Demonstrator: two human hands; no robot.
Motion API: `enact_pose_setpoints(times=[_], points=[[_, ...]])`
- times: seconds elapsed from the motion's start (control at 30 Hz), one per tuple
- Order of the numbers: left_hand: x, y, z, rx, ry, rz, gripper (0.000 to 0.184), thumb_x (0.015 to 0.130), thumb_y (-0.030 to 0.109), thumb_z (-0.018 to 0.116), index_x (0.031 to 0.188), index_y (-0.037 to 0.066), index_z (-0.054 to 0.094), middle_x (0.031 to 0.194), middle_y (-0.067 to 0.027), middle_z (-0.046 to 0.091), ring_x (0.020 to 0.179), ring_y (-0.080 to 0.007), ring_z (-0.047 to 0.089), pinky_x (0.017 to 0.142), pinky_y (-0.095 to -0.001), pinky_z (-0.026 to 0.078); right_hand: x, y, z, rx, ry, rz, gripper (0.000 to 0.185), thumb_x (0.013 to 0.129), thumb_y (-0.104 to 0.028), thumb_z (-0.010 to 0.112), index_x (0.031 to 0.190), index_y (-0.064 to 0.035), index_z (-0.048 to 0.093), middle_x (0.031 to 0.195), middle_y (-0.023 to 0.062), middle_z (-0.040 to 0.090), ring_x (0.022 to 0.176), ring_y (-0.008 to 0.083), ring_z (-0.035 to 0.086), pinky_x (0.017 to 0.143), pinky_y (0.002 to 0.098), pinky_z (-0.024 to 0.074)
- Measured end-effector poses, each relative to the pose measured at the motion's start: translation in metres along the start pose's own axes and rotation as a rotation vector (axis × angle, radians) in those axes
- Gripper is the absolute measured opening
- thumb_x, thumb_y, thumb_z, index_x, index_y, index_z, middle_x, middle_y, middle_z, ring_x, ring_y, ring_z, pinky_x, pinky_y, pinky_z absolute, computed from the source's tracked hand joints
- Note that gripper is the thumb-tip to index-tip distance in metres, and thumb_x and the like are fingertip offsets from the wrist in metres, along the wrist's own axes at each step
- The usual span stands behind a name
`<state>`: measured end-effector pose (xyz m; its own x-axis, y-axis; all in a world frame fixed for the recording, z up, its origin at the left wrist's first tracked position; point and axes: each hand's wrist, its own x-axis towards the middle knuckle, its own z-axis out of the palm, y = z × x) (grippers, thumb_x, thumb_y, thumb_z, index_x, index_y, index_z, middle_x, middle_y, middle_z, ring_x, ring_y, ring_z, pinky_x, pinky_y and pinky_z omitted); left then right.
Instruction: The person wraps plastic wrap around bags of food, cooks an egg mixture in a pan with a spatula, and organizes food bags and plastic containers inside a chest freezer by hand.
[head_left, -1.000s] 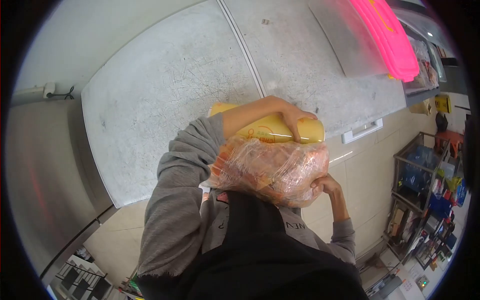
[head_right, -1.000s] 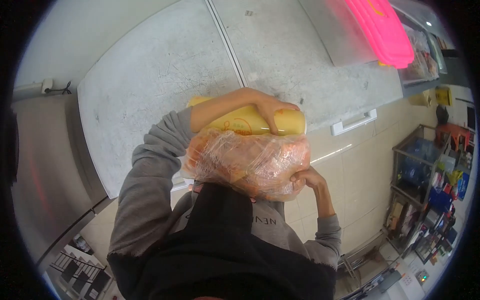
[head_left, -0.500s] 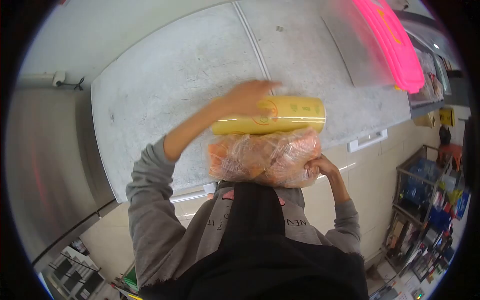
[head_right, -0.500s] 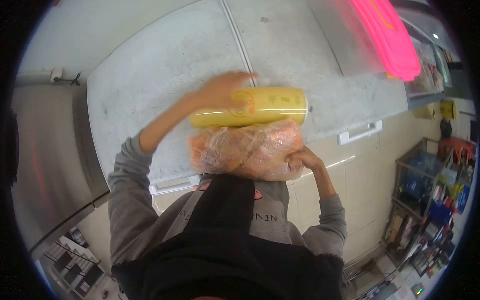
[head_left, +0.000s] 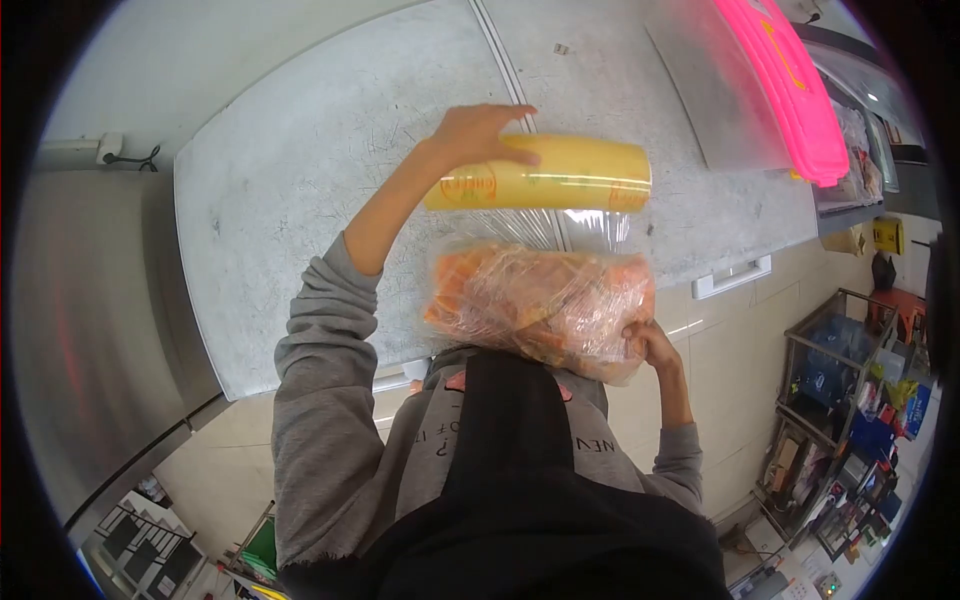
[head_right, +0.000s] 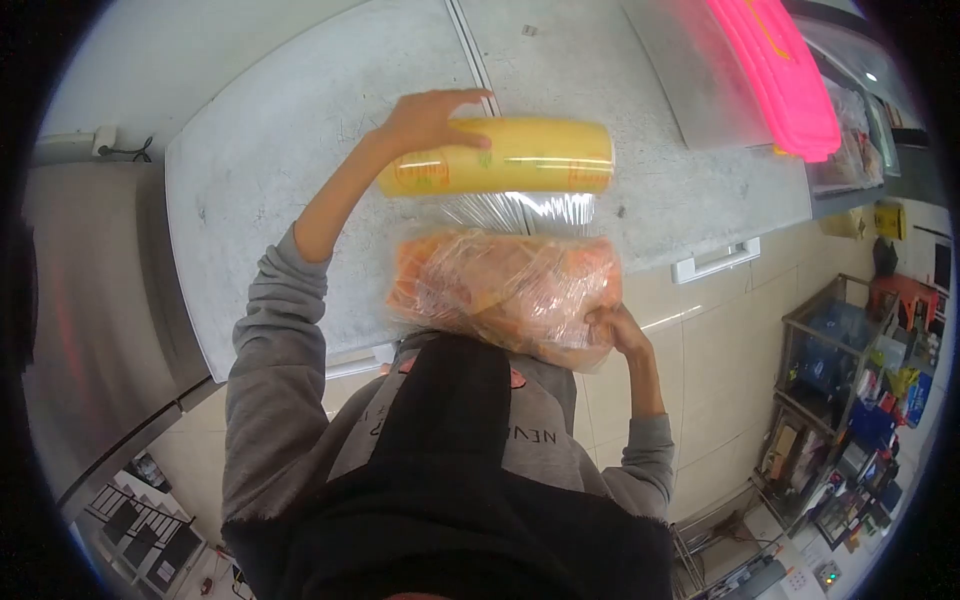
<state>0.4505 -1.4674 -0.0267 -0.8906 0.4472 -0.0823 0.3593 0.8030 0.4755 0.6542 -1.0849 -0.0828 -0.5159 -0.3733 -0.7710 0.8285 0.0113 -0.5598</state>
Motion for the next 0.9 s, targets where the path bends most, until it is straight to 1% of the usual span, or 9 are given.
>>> enact_pose_setpoints(times=[0.1, 0.17, 0.33, 0.43, 0.53, 0.57, 0.63, 0.73, 0.9], points=[[0.006, -0.011, -0.002, 0.081, 0.247, 0.014, 0.066, 0.069, 0.054, 0.062, 0.122, 0.017, 0.049, 0.115, -0.0084, 0.056, 0.102, -0.0273, 0.055, 0.086, -0.0376, 0.043, -0.002, -0.015, 0.009, -0.002, 0.049, -0.213, 0.051, 0.071, -0.012, 0.065, 0.116, 0.0036, 0.046, 0.105, 0.0100, 0.055, 0.096, 0.0188, 0.054, 0.083, 0.0296, 0.0441], [0.002, -0.015, -0.002, 0.145, 0.390, 0.025, 0.059, 0.072, 0.051, 0.061, 0.119, 0.015, 0.052, 0.113, -0.0079, 0.057, 0.101, -0.0269, 0.055, 0.084, -0.0376, 0.043, -0.011, -0.037, 0.019, -0.357, 0.214, -0.261, 0.050, 0.075, -0.020, 0.066, 0.115, 0.0025, 0.046, 0.106, 0.0109, 0.054, 0.096, 0.0193, 0.054, 0.083, 0.0295, 0.0439], [-0.051, -0.031, 0.012, 0.041, 0.812, -0.003, 0.046, 0.074, 0.032, 0.067, 0.113, 0.011, 0.053, 0.102, -0.0078, 0.058, 0.094, -0.0284, 0.055, 0.085, -0.0387, 0.041, 0.002, -0.054, -0.029, -0.670, 0.091, -0.114, 0.051, 0.078, -0.025, 0.067, 0.116, 0.0010, 0.045, 0.108, 0.0123, 0.053, 0.096, 0.0220, 0.054, 0.083, 0.0326, 0.0439], [-0.085, -0.018, 0.013, 0.159, 0.984, -0.069, 0.047, 0.074, 0.028, 0.068, 0.111, 0.004, 0.052, 0.097, -0.0118, 0.057, 0.091, -0.0283, 0.055, 0.082, -0.0364, 0.043, 0.012, -0.086, -0.027, -0.975, 0.344, -0.441, 0.047, 0.078, -0.017, 0.066, 0.119, -0.0041, 0.045, 0.114, 0.0097, 0.053, 0.099, 0.0231, 0.053, 0.078, 0.0333, 0.0459], [-0.098, -0.015, 0.046, -0.116, 1.152, -0.371, 0.049, 0.074, 0.036, 0.069, 0.102, -0.001, 0.055, 0.095, -0.0100, 0.058, 0.088, -0.0244, 0.055, 0.078, -0.0337, 0.043, 0.038, -0.147, 0.005, -0.735, 0.379, -0.609, 0.039, 0.087, -0.028, 0.054, 0.113, 0.0005, 0.050, 0.111, 0.0102, 0.055, 0.099, 0.0188, 0.052, 0.081, 0.0291, 0.0430], [-0.102, -0.011, 0.048, -0.113, 1.152, -0.374, 0.049, 0.074, 0.036, 0.069, 0.102, -0.001, 0.055, 0.095, -0.0100, 0.058, 0.088, -0.0244, 0.055, 0.078, -0.0337, 0.043, 0.050, -0.161, 0.015, -0.704, 0.322, -0.647, 0.042, 0.088, -0.033, 0.052, 0.110, 0.0024, 0.053, 0.107, 0.0102, 0.057, 0.098, 0.0173, 0.052, 0.082, 0.0275, 0.0418], [-0.106, -0.006, 0.047, -0.903, 0.622, -0.840, 0.056, 0.076, 0.042, 0.065, 0.104, -0.006, 0.054, 0.094, -0.0125, 0.060, 0.089, -0.0192, 0.056, 0.078, -0.0316, 0.043, 0.085, -0.174, 0.018, -0.564, 0.256, -0.500, 0.044, 0.088, -0.036, 0.052, 0.108, 0.0037, 0.054, 0.104, 0.0102, 0.058, 0.096, 0.0159, 0.052, 0.082, 0.0273, 0.0405], [-0.114, -0.009, 0.022, -1.139, 0.280, -0.821, 0.060, 0.079, 0.047, 0.061, 0.108, -0.006, 0.054, 0.094, -0.0129, 0.062, 0.091, -0.0168, 0.056, 0.082, -0.0315, 0.042, 0.095, -0.180, 0.045, -0.354, 0.197, -0.419, 0.046, 0.086, -0.036, 0.053, 0.106, 0.0054, 0.055, 0.099, 0.0097, 0.059, 0.095, 0.0138, 0.052, 0.084, 0.0276, 0.0381], [-0.122, -0.009, -0.018, -1.202, 0.333, -0.674, 0.054, 0.082, 0.045, 0.057, 0.108, -0.003, 0.057, 0.096, -0.0114, 0.062, 0.093, -0.0159, 0.055, 0.083, -0.0302, 0.041, 0.064, -0.202, 0.067, -0.321, 0.139, -0.548, 0.042, 0.086, -0.031, 0.055, 0.107, 0.0053, 0.055, 0.099, 0.0092, 0.059, 0.095, 0.0138, 0.052, 0.087, 0.0287, 0.0363]])
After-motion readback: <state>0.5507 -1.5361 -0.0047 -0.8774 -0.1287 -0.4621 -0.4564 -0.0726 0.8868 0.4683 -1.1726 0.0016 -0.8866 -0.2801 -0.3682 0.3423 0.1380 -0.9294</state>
